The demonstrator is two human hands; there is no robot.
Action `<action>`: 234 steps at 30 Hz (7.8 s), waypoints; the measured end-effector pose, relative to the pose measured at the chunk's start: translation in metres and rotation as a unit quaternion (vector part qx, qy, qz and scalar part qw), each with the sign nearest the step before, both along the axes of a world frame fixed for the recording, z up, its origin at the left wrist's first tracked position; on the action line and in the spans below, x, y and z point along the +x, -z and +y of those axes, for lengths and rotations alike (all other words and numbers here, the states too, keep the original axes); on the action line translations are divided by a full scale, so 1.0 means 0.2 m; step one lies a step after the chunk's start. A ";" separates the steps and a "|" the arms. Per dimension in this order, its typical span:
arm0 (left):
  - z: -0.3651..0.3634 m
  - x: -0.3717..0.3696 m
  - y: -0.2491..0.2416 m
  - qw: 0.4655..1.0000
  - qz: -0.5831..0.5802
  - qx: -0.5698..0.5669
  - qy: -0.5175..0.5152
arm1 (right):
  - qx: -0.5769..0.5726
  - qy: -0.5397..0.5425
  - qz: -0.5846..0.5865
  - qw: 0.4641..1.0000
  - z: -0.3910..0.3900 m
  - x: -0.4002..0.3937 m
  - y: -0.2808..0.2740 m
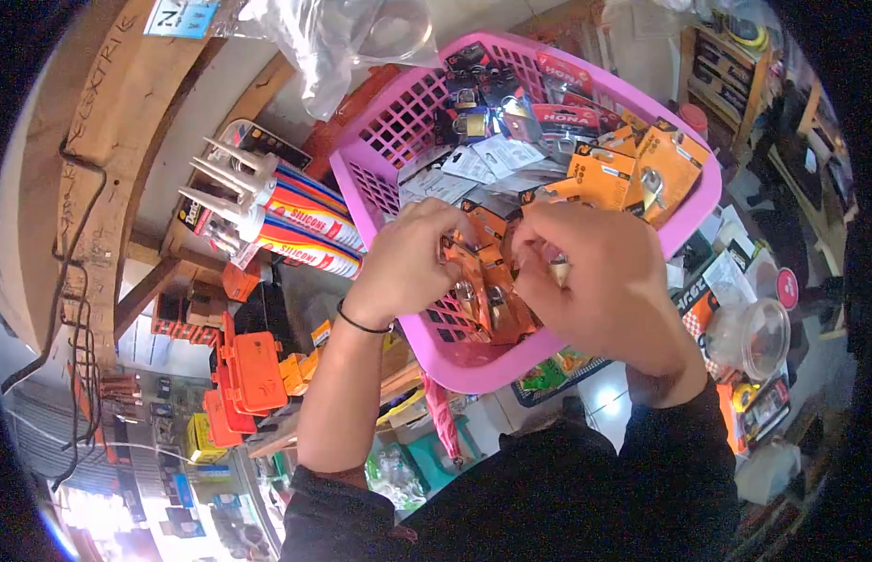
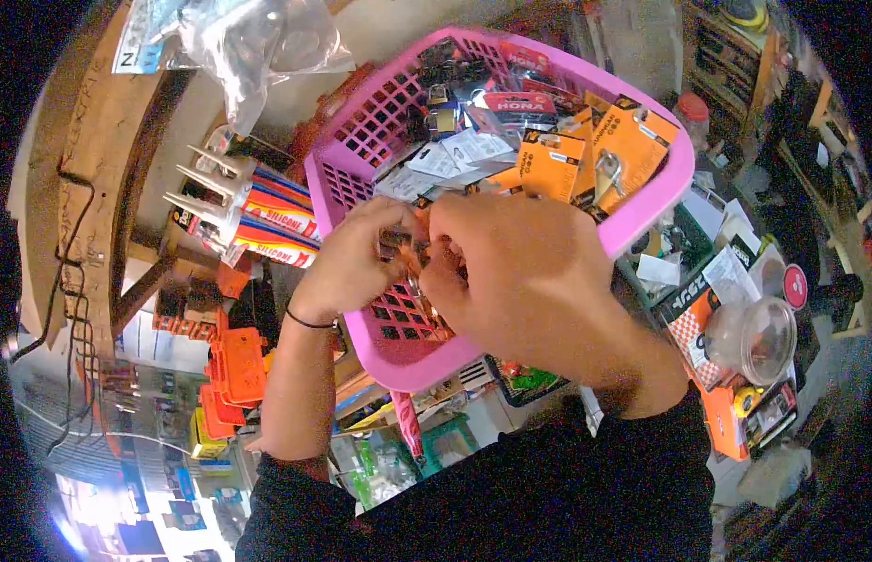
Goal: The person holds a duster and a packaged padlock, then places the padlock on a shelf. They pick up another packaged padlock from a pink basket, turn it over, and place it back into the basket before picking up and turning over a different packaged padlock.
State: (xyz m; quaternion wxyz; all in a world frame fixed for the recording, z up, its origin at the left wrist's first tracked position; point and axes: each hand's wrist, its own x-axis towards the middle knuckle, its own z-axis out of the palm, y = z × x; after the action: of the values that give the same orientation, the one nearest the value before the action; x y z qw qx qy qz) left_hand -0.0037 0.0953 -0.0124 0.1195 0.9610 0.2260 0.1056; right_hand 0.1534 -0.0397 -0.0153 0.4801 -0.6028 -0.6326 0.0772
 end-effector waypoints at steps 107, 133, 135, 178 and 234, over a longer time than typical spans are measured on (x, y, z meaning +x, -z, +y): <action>-0.94 -2.25 1.10 0.157 -0.777 -0.602 0.102 | -0.401 -0.191 -0.178 0.878 -0.87 -1.62 1.02; -1.03 -2.39 1.23 0.220 -0.842 -0.474 0.135 | -0.378 -0.300 -0.291 0.826 -0.67 -1.65 1.23; -1.04 -2.40 1.17 0.186 -0.834 -0.503 0.126 | -0.420 -0.291 -0.250 0.822 -0.67 -1.62 1.22; -0.67 -1.64 0.53 0.343 -0.666 -0.662 0.046 | -0.348 -0.079 0.157 0.921 -0.85 -1.37 1.28; 0.03 -0.74 0.99 0.275 -0.549 -0.785 0.080 | -0.177 -0.056 0.177 0.966 -0.56 -0.92 1.50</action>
State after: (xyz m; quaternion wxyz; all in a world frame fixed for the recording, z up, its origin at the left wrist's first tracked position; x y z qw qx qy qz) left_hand -0.1525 0.1020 -0.2106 0.9198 0.1311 0.0024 0.3698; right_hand -0.0306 -0.1526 -0.3161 0.4649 -0.6183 -0.5466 0.3207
